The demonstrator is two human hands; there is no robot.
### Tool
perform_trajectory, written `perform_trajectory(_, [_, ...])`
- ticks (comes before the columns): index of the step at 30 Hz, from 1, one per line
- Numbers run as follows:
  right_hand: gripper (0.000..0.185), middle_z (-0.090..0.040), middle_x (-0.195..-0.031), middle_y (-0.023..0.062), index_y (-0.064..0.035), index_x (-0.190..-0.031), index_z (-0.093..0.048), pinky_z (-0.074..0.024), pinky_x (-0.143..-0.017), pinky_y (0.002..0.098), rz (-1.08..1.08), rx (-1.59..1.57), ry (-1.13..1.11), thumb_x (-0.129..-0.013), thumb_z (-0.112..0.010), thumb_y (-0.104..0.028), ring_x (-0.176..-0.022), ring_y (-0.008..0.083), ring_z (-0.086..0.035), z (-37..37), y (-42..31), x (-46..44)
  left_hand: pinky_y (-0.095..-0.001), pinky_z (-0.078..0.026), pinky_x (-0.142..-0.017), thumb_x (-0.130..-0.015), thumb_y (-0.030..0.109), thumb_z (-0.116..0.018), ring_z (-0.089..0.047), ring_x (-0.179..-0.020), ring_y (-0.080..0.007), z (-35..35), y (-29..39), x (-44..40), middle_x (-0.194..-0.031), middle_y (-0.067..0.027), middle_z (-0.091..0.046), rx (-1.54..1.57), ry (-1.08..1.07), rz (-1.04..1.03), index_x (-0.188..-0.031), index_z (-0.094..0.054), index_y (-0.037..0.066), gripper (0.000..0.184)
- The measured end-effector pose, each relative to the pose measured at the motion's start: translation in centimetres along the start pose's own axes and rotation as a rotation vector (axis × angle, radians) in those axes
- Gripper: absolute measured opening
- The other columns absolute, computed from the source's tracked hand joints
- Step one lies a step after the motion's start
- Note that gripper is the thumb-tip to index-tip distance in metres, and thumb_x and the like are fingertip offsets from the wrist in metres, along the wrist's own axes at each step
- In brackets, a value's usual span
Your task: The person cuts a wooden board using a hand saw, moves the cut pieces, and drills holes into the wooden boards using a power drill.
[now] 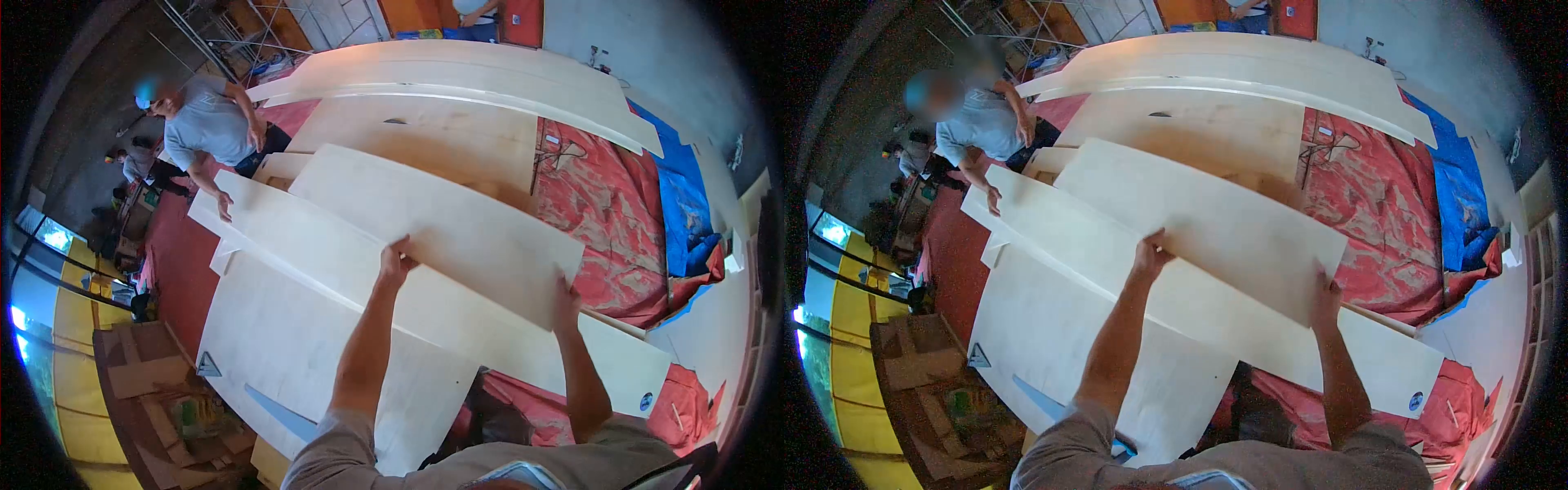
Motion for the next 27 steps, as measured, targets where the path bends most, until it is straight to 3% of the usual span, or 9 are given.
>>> perform_trajectory(4, [0.050,-0.074,-0.112,0.0076,0.0008,-0.124,-0.072,-0.0539,-0.082,0.0376,-0.040,0.338,0.090,-0.101,-0.072,-0.044,-0.099,0.0174,-0.067,-4.6,-3.1,-9.0,-0.0444,-0.059,-0.085,-0.098,0.024,-0.069,-0.070,-0.098,-0.0290,-3.6,2.3,-9.6,-0.114,-0.0120,-0.069,0.121,-0.015,-0.006,-0.124,-0.064,0.005,0.033])
perform_trajectory(8, [0.054,-0.073,-0.118,0.0100,0.0034,-0.131,-0.067,-0.0541,-0.088,0.0408,0.130,0.199,0.051,-0.101,-0.072,-0.041,-0.105,0.0214,-0.067,-9.0,-1.5,-19.8,-0.0471,-0.059,-0.099,-0.098,0.030,-0.071,-0.069,-0.106,-0.0295,-5.5,1.8,-12.6,-0.105,-0.0157,-0.068,0.302,0.036,-0.014,-0.111,-0.062,0.000,0.034])
perform_trajectory(10, [0.056,-0.072,-0.122,0.0114,0.0012,-0.132,-0.067,-0.0543,-0.092,0.0417,0.038,0.290,0.092,-0.101,-0.071,-0.045,-0.111,0.0217,-0.065,-10.7,-1.7,-22.7,-0.0444,-0.060,-0.091,-0.102,0.021,-0.064,-0.070,-0.105,-0.0264,-7.4,2.4,-10.9,-0.115,-0.0106,-0.071,0.330,0.000,-0.004,-0.130,-0.059,0.004,0.033])
perform_trajectory(13, [0.066,-0.069,-0.132,0.0178,-0.0010,-0.140,-0.062,-0.0521,-0.101,0.0460,0.003,0.257,-0.029,-0.100,-0.067,-0.053,-0.121,0.0327,-0.065,-12.7,-0.8,-26.8,-0.0424,-0.058,-0.098,-0.109,0.028,-0.055,-0.069,-0.112,-0.0237,-10.4,2.6,-4.8,-0.130,-0.0101,-0.069,0.144,-0.326,-0.070,-0.132,-0.059,0.005,0.032])
perform_trajectory(16, [0.071,-0.077,-0.105,0.0154,0.0017,-0.123,-0.073,-0.0560,-0.084,0.0444,-0.063,0.874,0.164,-0.095,-0.068,-0.064,-0.094,0.0272,-0.073,-13.2,4.3,-39.7,-0.0458,-0.056,-0.106,-0.110,0.042,-0.057,-0.067,-0.120,-0.0249,-10.5,1.7,6.1,-0.130,-0.0127,-0.069,-0.148,-0.358,-0.159,-0.133,-0.059,0.006,0.043])
perform_trajectory(20, [0.074,-0.073,-0.128,0.0234,0.0001,-0.126,-0.073,-0.0552,-0.098,0.0445,0.422,0.713,0.083,-0.089,-0.073,-0.064,-0.115,0.0361,-0.072,-17.7,6.1,-46.2,-0.0521,-0.057,-0.102,-0.111,0.026,-0.057,-0.070,-0.118,-0.0360,-2.2,-3.4,19.2,-0.136,-0.0241,-0.066,-0.218,-0.177,-0.010,-0.142,-0.056,0.002,0.039])
perform_trajectory(22, [0.067,-0.077,-0.118,0.0219,0.0010,-0.119,-0.076,-0.0564,-0.095,0.0435,0.077,0.498,-0.106,-0.091,-0.072,-0.060,-0.110,0.0340,-0.074,-19.3,4.7,-44.5,-0.0487,-0.058,-0.102,-0.110,0.024,-0.058,-0.071,-0.117,-0.0340,2.7,-5.4,25.4,-0.136,-0.0224,-0.067,-0.134,-0.079,0.060,-0.140,-0.057,0.001,0.038])
perform_trajectory(25, [0.063,-0.079,-0.111,0.0195,0.0029,-0.119,-0.075,-0.0569,-0.092,0.0431,0.216,0.717,-0.311,-0.093,-0.074,-0.054,-0.107,0.0312,-0.076,-17.9,5.4,-44.8,-0.0495,-0.059,-0.100,-0.108,0.023,-0.061,-0.071,-0.116,-0.0359,7.1,-5.6,33.5,-0.132,-0.0230,-0.069,-0.110,0.090,0.049,-0.136,-0.060,0.001,0.036])
perform_trajectory(27, [0.062,-0.079,-0.107,0.0185,0.0034,-0.120,-0.075,-0.0574,-0.090,0.0420,0.305,0.998,-0.158,-0.093,-0.075,-0.053,-0.103,0.0300,-0.076,-17.9,4.0,-42.2,-0.0502,-0.061,-0.096,-0.107,0.022,-0.063,-0.073,-0.110,-0.0363,8.2,-2.9,36.1,-0.126,-0.0234,-0.071,-0.100,0.195,-0.067,-0.131,-0.063,-0.001,0.033])
Point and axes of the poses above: each hand's wrist, its own x-axis away from the middle knuckle, its own z-axis out of the back of the hand, y = z × x, the point moved 4 cm from there along -x, towards the middle knuckle
